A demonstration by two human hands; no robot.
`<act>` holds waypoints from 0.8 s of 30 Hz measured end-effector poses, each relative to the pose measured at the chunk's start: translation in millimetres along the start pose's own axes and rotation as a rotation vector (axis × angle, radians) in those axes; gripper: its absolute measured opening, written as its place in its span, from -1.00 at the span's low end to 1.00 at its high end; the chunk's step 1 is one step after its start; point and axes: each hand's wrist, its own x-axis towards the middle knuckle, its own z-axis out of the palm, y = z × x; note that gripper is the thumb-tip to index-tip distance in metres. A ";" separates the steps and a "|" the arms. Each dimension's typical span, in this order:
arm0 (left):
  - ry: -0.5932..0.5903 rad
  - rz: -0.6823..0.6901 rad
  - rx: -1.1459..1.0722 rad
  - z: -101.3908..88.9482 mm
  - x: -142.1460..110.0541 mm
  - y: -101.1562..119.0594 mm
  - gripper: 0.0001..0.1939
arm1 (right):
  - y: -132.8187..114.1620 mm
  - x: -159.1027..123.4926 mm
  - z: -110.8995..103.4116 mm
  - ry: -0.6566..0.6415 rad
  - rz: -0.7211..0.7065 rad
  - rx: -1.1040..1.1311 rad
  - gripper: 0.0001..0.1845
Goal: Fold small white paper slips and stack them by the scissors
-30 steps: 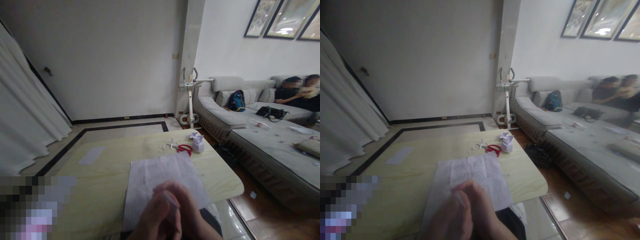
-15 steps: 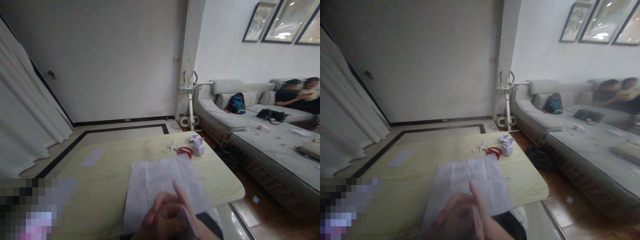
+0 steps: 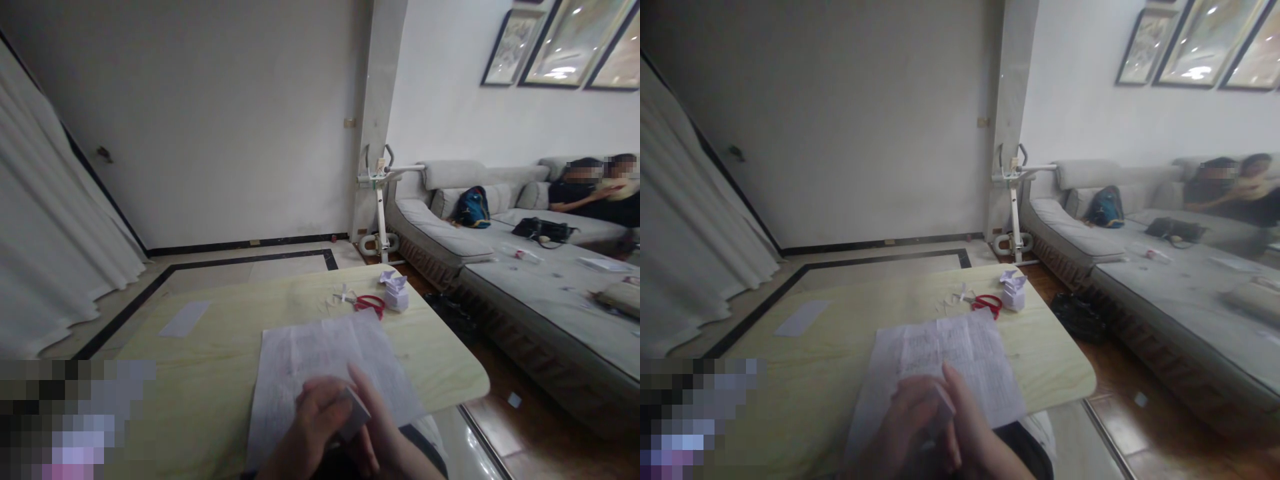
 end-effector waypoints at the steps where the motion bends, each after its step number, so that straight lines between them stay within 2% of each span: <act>1: 0.048 0.026 0.035 -0.1 -0.7 1.3 -0.59 | 0.8 0.5 -1.5 0.001 -0.013 0.002 -0.29; 4: 0.225 0.099 0.108 -1.3 -3.3 7.6 -0.71 | -3.4 0.6 1.2 -0.010 -0.077 0.021 -0.41; 8: 0.331 0.154 0.241 -10.1 -2.5 14.3 -0.74 | -17.5 0.4 4.8 -0.034 -0.112 0.022 -0.57; 10: 0.509 0.151 0.269 -18.7 -1.8 16.0 -0.78 | -25.0 0.5 0.2 -0.036 -0.141 0.055 -0.61; 12: 0.765 0.135 0.207 -27.5 -2.4 17.4 -0.81 | -32.5 -0.1 -7.3 -0.049 -0.145 0.108 -0.64; 13: 0.857 0.131 0.161 -30.7 -3.0 18.1 -0.79 | -36.1 -0.8 -11.0 -0.052 -0.139 0.125 -0.63; 14: 0.887 0.127 0.118 -32.6 -3.6 18.8 -0.78 | -39.3 -1.8 -14.1 -0.052 -0.130 0.129 -0.61; 15: 0.893 0.147 0.079 -33.0 -4.0 19.3 -0.76 | -42.1 -2.9 -16.3 -0.038 -0.137 0.129 -0.60; 20: 0.664 0.186 -0.201 -21.1 -0.9 18.3 -0.64 | -45.5 -5.7 -13.8 0.021 -0.252 0.136 -0.62; 24: 0.665 0.172 -0.321 -17.8 1.8 13.9 -0.60 | -41.6 -3.2 -10.8 0.046 -0.248 0.182 -0.59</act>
